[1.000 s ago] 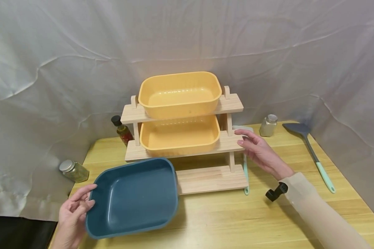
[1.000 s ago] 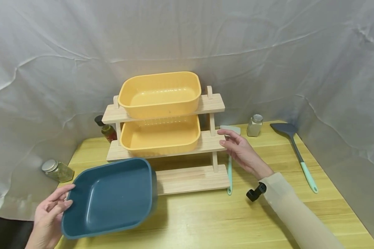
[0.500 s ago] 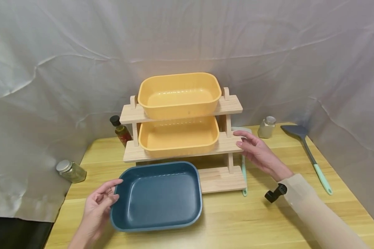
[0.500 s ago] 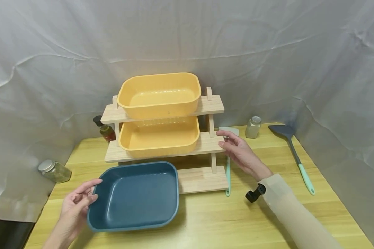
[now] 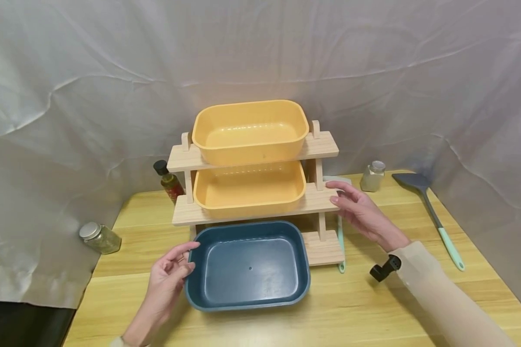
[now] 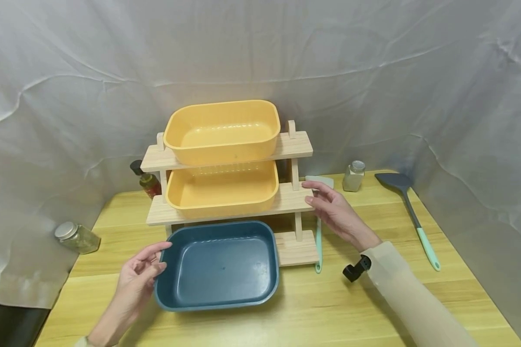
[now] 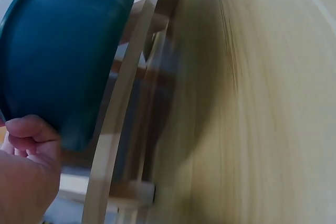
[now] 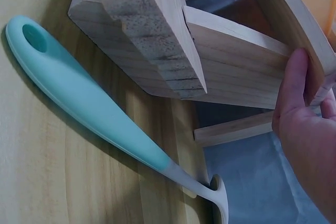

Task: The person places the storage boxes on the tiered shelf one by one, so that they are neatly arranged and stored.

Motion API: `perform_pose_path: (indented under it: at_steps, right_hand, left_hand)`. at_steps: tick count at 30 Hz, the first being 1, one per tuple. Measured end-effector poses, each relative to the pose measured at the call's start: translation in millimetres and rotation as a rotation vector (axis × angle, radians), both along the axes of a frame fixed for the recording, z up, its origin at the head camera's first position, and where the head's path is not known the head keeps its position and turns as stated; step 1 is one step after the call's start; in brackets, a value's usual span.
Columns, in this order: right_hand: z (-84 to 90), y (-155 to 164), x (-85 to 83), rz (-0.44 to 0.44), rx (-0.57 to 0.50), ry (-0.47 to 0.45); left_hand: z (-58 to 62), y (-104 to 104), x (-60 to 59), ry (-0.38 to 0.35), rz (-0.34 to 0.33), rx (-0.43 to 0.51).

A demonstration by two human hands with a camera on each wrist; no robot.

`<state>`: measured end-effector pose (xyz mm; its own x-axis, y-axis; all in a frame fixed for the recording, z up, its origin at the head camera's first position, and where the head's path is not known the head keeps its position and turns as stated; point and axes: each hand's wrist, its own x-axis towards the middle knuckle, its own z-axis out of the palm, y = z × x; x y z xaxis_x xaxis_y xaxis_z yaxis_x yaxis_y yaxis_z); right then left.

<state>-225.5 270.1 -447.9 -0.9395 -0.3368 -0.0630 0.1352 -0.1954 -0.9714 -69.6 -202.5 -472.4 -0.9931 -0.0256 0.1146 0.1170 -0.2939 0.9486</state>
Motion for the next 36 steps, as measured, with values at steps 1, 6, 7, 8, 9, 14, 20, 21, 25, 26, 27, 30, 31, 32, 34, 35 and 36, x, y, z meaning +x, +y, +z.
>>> perform_pose_path:
  at_steps: [1, 6, 7, 8, 9, 14, 20, 21, 25, 26, 27, 30, 31, 32, 34, 35, 36]
  right_hand:
    - [0.0, 0, -0.2, 0.000, 0.001, 0.001]
    - [0.4, -1, -0.8, 0.001, 0.019, 0.001]
    - [0.8, -1, -1.1, 0.003, 0.025, 0.003]
    - [1.1, -1, -1.4, 0.006, 0.030, 0.003]
    - [1.4, -1, -1.7, 0.008, 0.034, 0.003]
    - [1.8, -1, -1.7, 0.011, 0.033, 0.005]
    - [1.3, -1, -0.5, 0.006, 0.017, 0.002]
    - [1.3, -1, -0.4, 0.006, 0.016, 0.002]
    - [1.4, -1, -0.3, 0.014, 0.009, 0.007]
    - [1.4, -1, -0.4, 0.016, 0.007, 0.010]
    - [1.4, -1, -0.4, 0.017, 0.006, 0.011]
    - [1.2, -1, -0.6, 0.019, 0.003, 0.014]
    - [1.2, -1, -0.6, 0.018, 0.005, 0.014]
    - [1.1, -1, -0.6, 0.018, 0.008, 0.014]
    - [0.9, 0, -0.5, 0.018, 0.015, 0.013]
    - [0.7, 0, -0.5, 0.018, 0.017, 0.013]
    - [0.5, 0, -0.5, 0.018, 0.020, 0.014]
  left_hand:
    - [-0.2, 3, -1.5, -0.004, -0.004, -0.006]
    - [-2.1, 14, -8.5, -0.034, -0.009, -0.053]
    - [-2.5, 15, -9.5, -0.041, -0.007, -0.058]
    - [-3.1, 17, -10.2, -0.045, -0.005, -0.060]
    - [-3.6, 18, -10.7, -0.048, -0.001, -0.062]
    - [-4.4, 20, -12.1, -0.047, 0.011, -0.049]
    - [-5.1, 23, -14.7, -0.045, 0.022, -0.063]
    - [-5.1, 23, -15.0, -0.048, 0.027, -0.070]
    - [-5.3, 24, -16.8, -0.056, 0.037, -0.086]
    - [-5.3, 24, -17.3, -0.058, 0.040, -0.089]
    - [-5.3, 25, -17.7, -0.059, 0.042, -0.092]
    - [-5.3, 25, -18.5, -0.064, 0.046, -0.098]
    - [-5.3, 25, -18.6, -0.065, 0.047, -0.097]
    - [-5.2, 26, -18.6, -0.067, 0.047, -0.096]
    - [-5.1, 26, -18.8, -0.069, 0.048, -0.094]
    - [-5.1, 26, -18.9, -0.069, 0.049, -0.095]
    - [-5.1, 26, -19.1, -0.068, 0.049, -0.095]
